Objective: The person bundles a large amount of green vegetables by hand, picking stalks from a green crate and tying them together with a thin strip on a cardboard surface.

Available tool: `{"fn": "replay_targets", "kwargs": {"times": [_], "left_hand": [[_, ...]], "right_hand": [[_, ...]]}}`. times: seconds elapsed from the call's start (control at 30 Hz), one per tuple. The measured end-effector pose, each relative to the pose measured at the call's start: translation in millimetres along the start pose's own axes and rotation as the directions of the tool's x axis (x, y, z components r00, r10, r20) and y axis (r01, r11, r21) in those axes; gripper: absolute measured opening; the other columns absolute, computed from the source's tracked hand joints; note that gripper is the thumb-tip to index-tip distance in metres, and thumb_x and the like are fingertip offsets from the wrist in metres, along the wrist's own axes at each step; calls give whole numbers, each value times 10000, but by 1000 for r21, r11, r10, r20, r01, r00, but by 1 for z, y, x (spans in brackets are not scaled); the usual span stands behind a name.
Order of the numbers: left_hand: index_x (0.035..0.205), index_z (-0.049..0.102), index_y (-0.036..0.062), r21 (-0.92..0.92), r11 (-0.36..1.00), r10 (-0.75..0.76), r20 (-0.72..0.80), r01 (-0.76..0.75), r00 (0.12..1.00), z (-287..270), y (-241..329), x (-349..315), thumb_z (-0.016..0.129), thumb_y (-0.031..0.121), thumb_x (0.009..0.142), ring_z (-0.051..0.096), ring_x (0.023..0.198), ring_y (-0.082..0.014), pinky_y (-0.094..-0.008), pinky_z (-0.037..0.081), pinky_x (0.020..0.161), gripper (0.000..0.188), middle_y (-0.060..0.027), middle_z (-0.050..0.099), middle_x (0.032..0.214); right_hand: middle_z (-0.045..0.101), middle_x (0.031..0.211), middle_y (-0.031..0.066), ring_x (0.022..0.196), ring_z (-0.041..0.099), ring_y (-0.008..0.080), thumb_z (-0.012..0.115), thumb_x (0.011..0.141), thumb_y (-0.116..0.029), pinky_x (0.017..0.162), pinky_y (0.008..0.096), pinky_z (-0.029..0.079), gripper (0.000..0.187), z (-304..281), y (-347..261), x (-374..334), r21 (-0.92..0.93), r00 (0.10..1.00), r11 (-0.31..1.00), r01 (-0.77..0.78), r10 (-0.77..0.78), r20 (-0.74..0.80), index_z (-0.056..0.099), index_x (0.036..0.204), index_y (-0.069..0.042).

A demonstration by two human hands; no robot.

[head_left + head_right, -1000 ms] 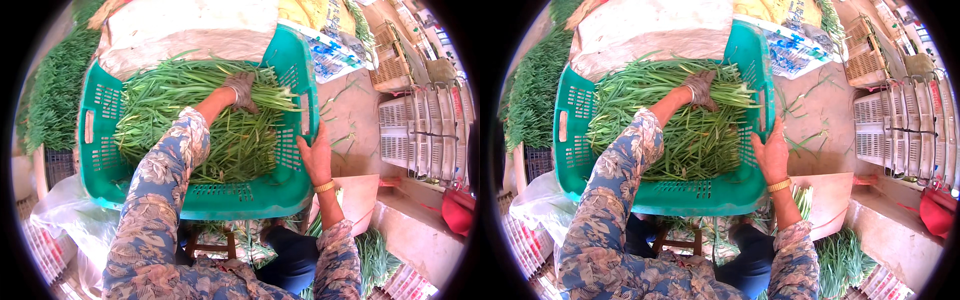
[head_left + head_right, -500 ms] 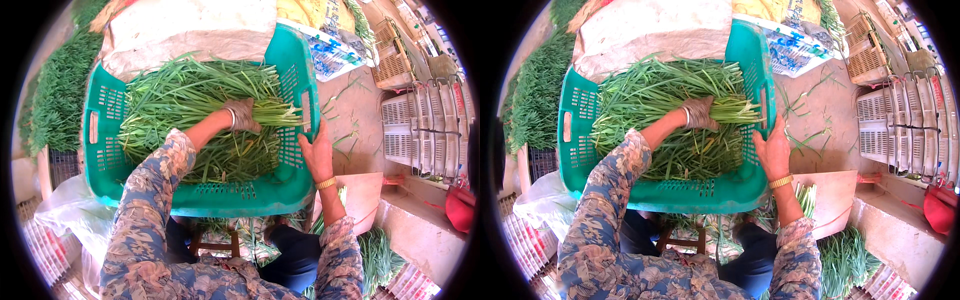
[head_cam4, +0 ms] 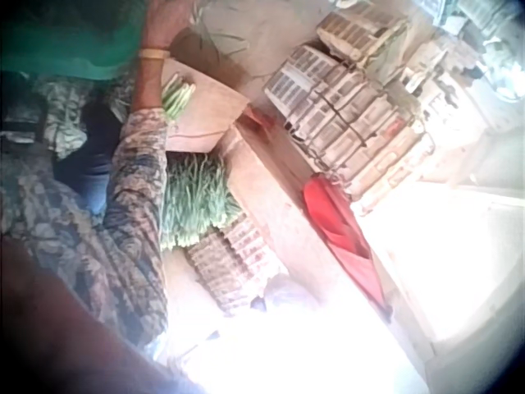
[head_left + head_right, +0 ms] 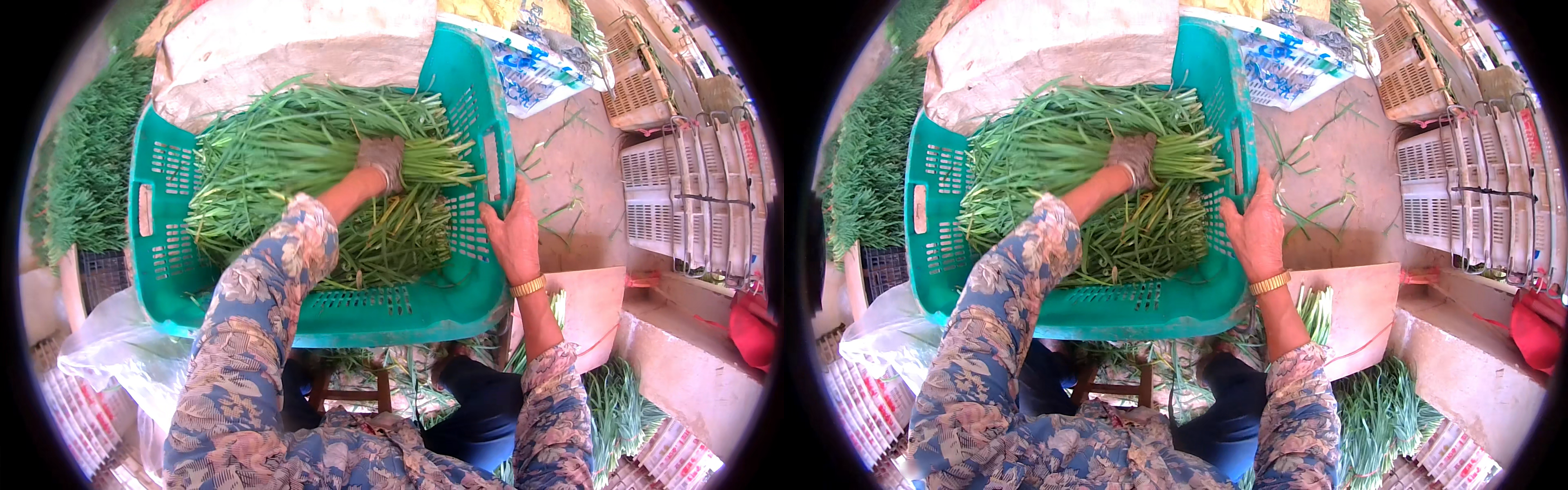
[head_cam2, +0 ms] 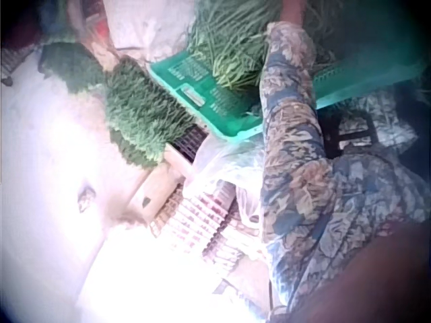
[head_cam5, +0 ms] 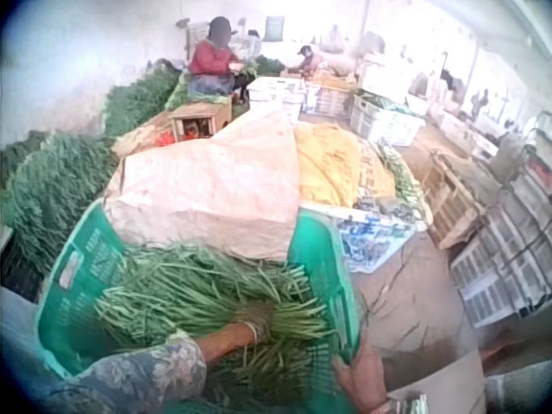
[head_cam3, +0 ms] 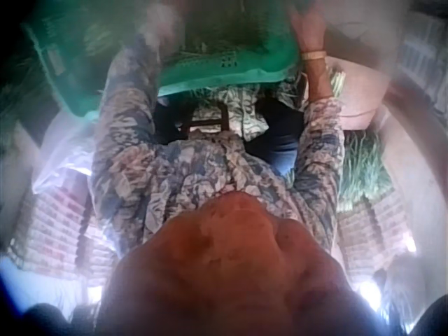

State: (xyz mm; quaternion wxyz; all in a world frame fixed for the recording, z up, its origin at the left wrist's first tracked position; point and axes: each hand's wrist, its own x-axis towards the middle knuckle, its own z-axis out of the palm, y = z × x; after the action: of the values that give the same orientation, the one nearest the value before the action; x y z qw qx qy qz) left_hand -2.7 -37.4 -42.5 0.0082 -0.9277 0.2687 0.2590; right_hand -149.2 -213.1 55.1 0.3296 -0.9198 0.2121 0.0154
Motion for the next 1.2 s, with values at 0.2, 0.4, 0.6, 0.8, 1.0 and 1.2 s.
{"fn": "replay_targets", "kwargs": {"times": [0.2,0.4,0.6,0.8,1.0,1.2], "left_hand": [[1015,491,63,-90,996,-32,-170,17,985,12,-4,-12,701,289,597,586,856,-302,-412,431,731,520,-152,608,890],[1048,498,78,-369,919,17,-318,-140,948,-12,-34,-40,715,338,591,601,782,-299,-379,458,683,569,-155,613,866],[1207,394,14,-945,-215,-137,-222,-248,965,-19,-87,-75,754,66,594,570,756,-150,-269,492,662,713,-79,609,948],[1239,272,-82,-963,22,-262,-265,-268,928,-16,-109,-120,724,37,635,576,803,-148,-240,488,653,764,-111,607,964],[1187,357,-51,-965,64,-248,-262,-254,933,-19,-94,-148,736,63,624,562,756,-121,-258,474,661,688,-85,613,918],[1303,255,52,-909,333,-206,-329,-250,922,-14,-69,-180,764,60,565,549,906,-146,-258,452,791,897,-75,584,1024]], "right_hand": [[578,852,241,800,560,402,617,713,-244,719,449,436,650,-3,-8,-2,-24,1000,999,-21,22,6,305,1226,7],[489,1096,238,986,479,390,623,716,-183,811,419,392,621,2,4,-2,63,958,975,212,-194,-213,318,1230,-17],[458,1139,217,1036,442,334,644,690,-151,851,390,332,700,7,-17,-14,-316,760,762,566,-630,-158,277,1267,-3],[417,1251,197,1145,413,288,594,758,-349,936,345,300,693,90,-27,25,674,978,719,-170,41,203,318,1265,35],[536,1099,87,962,520,234,389,824,-549,824,342,412,620,164,-75,69,910,944,-258,-323,-25,328,448,1194,-55],[556,1061,69,930,546,223,353,850,-549,801,363,459,591,148,-123,12,852,902,-296,-432,-156,403,479,1157,-61]]}}
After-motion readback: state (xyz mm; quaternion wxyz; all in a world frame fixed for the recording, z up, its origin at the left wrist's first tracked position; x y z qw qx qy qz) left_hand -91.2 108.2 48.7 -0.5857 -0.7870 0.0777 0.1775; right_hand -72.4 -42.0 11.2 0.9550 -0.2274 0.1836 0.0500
